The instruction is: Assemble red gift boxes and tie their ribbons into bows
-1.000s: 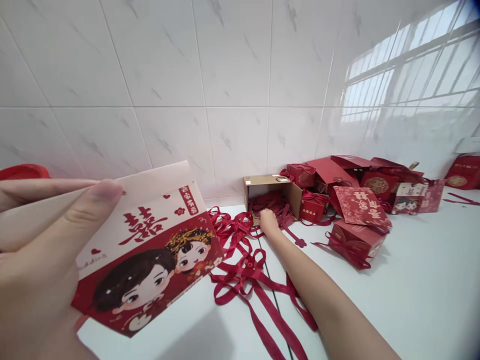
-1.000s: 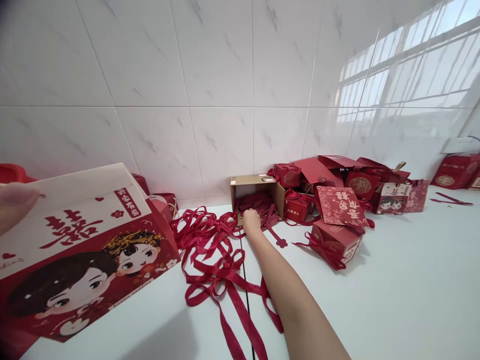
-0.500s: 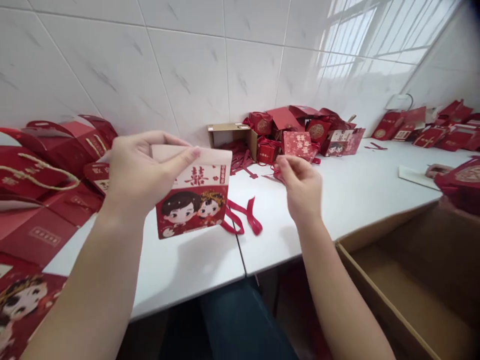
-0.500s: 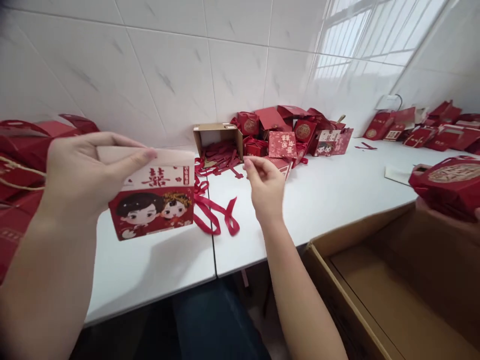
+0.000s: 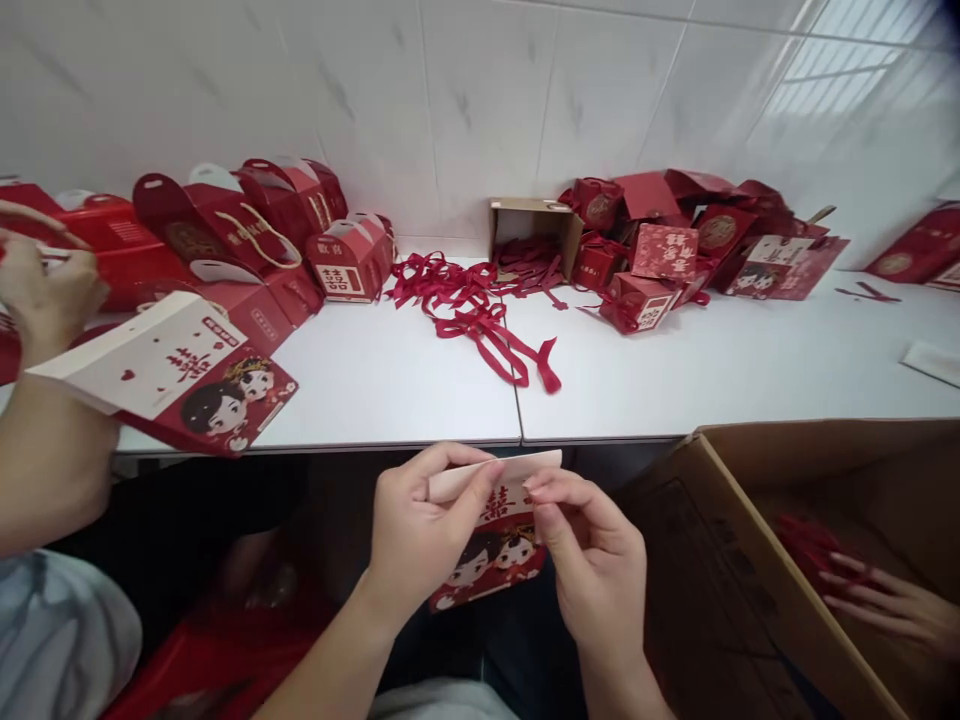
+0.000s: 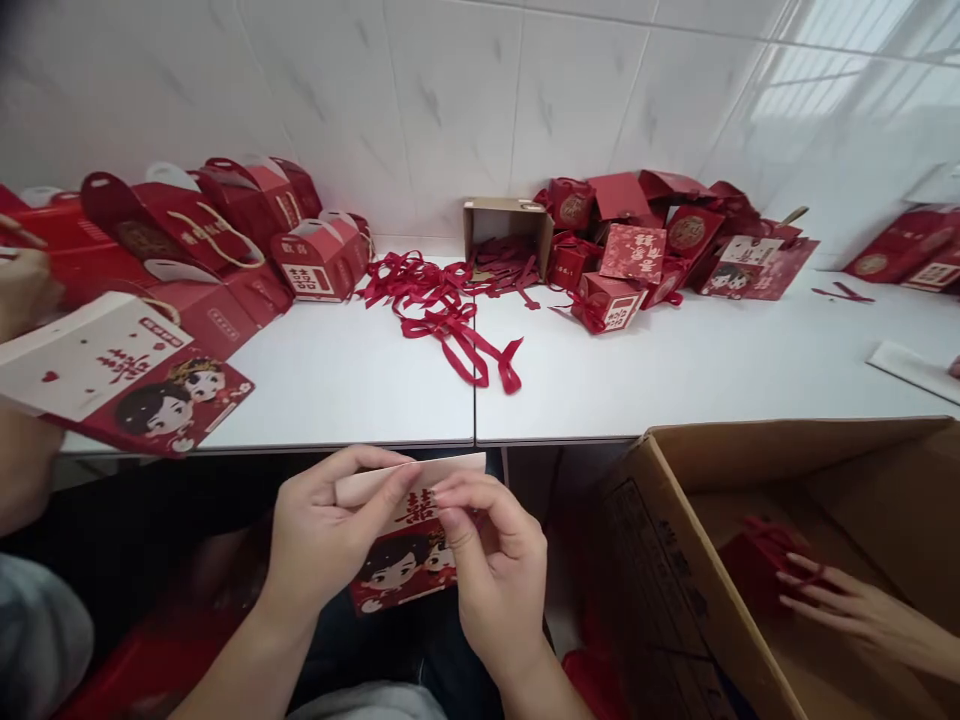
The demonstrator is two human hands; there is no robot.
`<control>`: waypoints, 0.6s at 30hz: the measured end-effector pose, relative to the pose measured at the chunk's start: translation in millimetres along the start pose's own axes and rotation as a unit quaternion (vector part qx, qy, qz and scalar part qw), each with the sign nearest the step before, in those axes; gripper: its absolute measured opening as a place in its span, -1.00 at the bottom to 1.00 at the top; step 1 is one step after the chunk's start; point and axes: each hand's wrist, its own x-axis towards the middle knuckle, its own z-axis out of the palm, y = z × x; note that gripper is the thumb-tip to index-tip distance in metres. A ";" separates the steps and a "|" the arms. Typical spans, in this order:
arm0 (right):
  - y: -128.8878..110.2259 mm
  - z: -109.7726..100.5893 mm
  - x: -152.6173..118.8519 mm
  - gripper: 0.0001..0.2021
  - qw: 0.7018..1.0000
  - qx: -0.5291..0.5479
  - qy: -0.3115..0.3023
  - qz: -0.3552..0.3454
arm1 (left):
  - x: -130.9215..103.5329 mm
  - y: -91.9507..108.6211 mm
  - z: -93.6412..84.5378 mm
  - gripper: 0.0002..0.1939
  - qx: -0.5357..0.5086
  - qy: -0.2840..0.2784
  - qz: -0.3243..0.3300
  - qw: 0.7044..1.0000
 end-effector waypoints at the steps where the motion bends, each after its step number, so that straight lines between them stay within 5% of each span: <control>1: 1.2 0.8 -0.1 -0.85 1.000 -0.001 0.007 0.000 | -2.3 -1.4 1.7 -0.91 -0.003 0.007 0.000 1.000; 18: 28.5 1.2 1.1 -0.84 0.966 -0.226 0.064 -0.106 | -3.4 -20.3 6.9 -0.94 -0.039 -0.004 0.012 0.999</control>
